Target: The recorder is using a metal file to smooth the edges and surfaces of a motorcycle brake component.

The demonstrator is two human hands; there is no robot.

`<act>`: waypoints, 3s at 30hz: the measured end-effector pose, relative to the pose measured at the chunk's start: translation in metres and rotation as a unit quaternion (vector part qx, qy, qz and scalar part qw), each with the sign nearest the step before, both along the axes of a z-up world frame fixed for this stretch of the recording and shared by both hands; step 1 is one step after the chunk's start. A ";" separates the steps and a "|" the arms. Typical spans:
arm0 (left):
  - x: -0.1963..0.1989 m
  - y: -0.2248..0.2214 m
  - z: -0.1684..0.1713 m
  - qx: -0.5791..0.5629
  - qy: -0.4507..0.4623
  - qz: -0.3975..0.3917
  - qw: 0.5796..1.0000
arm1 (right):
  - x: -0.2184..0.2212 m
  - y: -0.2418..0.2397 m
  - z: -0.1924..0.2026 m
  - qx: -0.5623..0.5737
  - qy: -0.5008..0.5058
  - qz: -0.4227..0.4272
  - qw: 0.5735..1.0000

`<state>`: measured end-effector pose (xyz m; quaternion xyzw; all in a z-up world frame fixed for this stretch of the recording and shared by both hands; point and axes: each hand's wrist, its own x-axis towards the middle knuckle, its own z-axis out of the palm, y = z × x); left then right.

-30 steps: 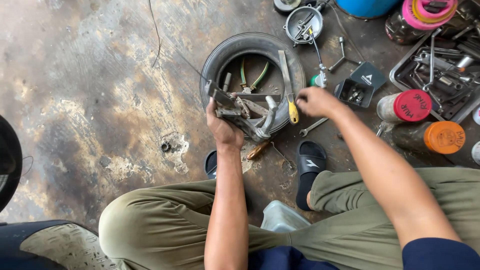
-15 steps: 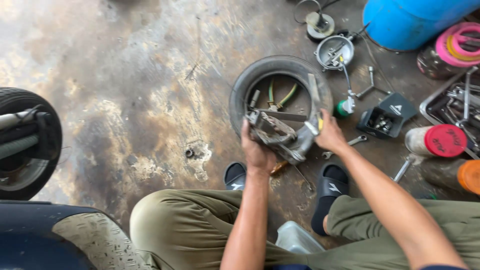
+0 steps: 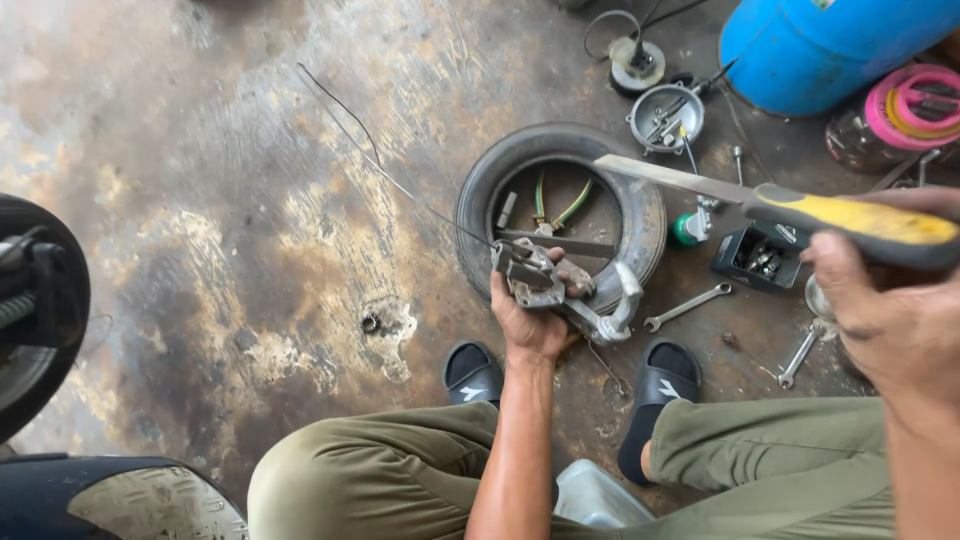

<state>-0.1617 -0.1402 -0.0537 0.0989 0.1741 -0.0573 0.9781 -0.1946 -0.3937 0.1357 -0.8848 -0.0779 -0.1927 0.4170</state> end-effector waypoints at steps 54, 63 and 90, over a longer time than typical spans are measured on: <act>0.001 -0.022 0.001 -0.061 -0.088 -0.005 0.994 | -0.050 0.040 -0.029 0.154 0.063 0.072 0.983; -0.002 -0.026 0.001 -0.072 -0.066 -0.009 0.995 | -0.053 0.045 -0.032 0.266 0.032 0.114 0.957; -0.006 -0.034 0.013 -0.138 -0.044 0.001 0.989 | -0.050 0.048 -0.032 0.135 0.016 0.118 0.984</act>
